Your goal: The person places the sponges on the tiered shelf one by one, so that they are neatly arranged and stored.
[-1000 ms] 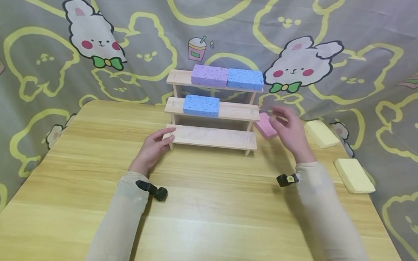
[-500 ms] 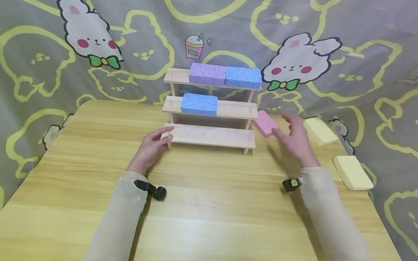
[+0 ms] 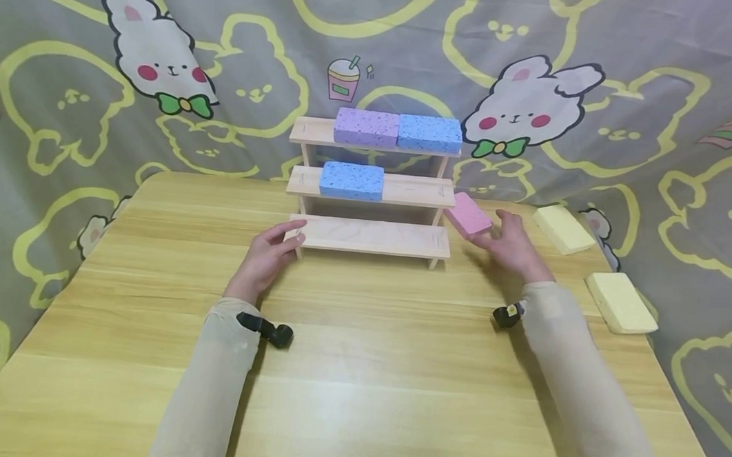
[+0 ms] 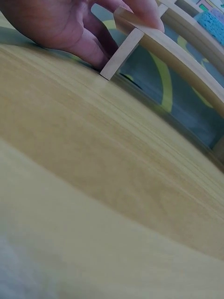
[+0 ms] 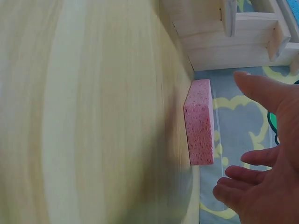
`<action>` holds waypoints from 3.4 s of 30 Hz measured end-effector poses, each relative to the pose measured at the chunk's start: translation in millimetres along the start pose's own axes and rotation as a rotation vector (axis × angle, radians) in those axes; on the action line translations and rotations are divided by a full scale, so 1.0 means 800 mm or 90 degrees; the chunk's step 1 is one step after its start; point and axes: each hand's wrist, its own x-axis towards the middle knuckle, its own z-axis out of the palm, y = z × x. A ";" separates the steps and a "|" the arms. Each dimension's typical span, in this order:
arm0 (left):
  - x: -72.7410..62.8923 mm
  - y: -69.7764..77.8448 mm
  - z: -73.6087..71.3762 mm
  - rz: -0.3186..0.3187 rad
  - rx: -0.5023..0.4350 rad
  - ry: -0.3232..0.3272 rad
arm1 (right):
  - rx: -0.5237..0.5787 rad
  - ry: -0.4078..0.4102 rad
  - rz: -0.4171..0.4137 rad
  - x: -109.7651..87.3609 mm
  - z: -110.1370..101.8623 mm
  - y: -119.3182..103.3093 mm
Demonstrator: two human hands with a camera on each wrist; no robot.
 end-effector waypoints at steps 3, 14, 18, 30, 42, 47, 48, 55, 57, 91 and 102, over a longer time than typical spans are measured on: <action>0.000 0.000 -0.001 0.007 0.003 -0.003 | -0.004 0.001 -0.002 0.007 0.003 -0.002; 0.002 -0.002 -0.002 -0.001 0.002 0.000 | -0.087 -0.005 0.026 0.026 0.016 0.003; 0.002 -0.001 0.000 -0.009 -0.001 0.001 | -0.095 -0.004 0.036 0.030 0.018 0.008; 0.002 -0.001 -0.001 -0.010 0.000 -0.003 | -0.102 0.034 0.028 0.038 0.023 0.008; 0.003 -0.002 0.000 -0.004 -0.007 -0.009 | -0.070 0.048 -0.001 0.025 0.011 0.010; -0.001 -0.003 -0.002 -0.011 -0.011 -0.009 | -0.056 0.053 -0.017 0.011 0.005 0.014; -0.001 -0.003 -0.002 -0.012 -0.012 -0.010 | -0.051 0.053 -0.020 0.008 0.004 0.015; -0.001 -0.002 -0.002 -0.007 -0.004 -0.015 | -0.053 0.064 -0.028 -0.012 -0.004 0.022; -0.001 -0.001 -0.001 -0.006 0.001 -0.014 | -0.056 0.067 -0.028 -0.016 -0.008 0.022; 0.001 -0.002 -0.002 0.001 -0.010 -0.021 | 0.209 0.161 -0.127 -0.068 -0.042 0.021; 0.000 -0.003 -0.004 -0.005 -0.016 -0.018 | 0.277 0.125 -0.165 -0.072 -0.045 0.004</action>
